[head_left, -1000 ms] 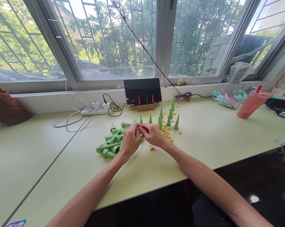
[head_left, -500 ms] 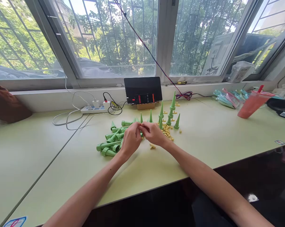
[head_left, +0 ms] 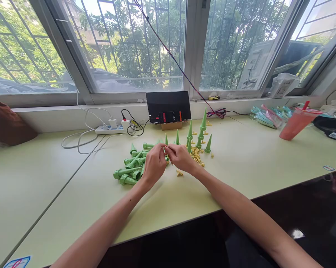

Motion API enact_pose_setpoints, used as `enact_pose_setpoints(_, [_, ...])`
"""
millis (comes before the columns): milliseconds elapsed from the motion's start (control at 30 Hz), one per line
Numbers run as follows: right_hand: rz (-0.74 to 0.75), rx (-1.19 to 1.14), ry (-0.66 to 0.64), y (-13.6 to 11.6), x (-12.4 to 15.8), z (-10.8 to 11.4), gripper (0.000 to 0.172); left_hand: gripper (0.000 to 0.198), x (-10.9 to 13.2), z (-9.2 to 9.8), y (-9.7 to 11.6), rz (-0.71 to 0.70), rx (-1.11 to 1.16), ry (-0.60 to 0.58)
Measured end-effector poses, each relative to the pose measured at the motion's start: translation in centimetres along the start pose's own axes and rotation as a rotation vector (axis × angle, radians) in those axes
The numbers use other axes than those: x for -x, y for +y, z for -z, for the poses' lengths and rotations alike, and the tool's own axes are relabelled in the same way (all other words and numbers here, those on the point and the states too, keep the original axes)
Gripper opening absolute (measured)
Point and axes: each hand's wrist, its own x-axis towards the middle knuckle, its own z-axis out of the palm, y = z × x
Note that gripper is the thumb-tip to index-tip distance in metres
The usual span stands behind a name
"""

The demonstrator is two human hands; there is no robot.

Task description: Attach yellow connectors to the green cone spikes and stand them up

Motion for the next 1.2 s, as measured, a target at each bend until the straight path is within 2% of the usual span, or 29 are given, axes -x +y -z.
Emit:
enact_pose_setpoints(167, [-0.001, 0.001, -0.003, 0.09, -0.01, -0.07, 0.033, 0.023, -0.15, -0.09, -0.25, 0.015, -0.022, 0.018])
enact_pose_setpoints(667, [-0.004, 0.013, 0.014, 0.24, 0.01, -0.11, 0.022, 0.017, -0.36, 0.11, -0.26, -0.045, -0.042, 0.177])
enact_pose_setpoints(1033, [0.007, 0.016, 0.020, 0.52, -0.03, -0.28, 0.020, 0.025, -0.33, 0.36, -0.30, -0.062, -0.048, 0.208])
enact_pose_setpoints(1200, [0.011, 0.035, -0.027, 0.62, 0.01, -0.32, 0.017, 0.028, -0.40, 0.40, -0.31, -0.062, -0.024, 0.219])
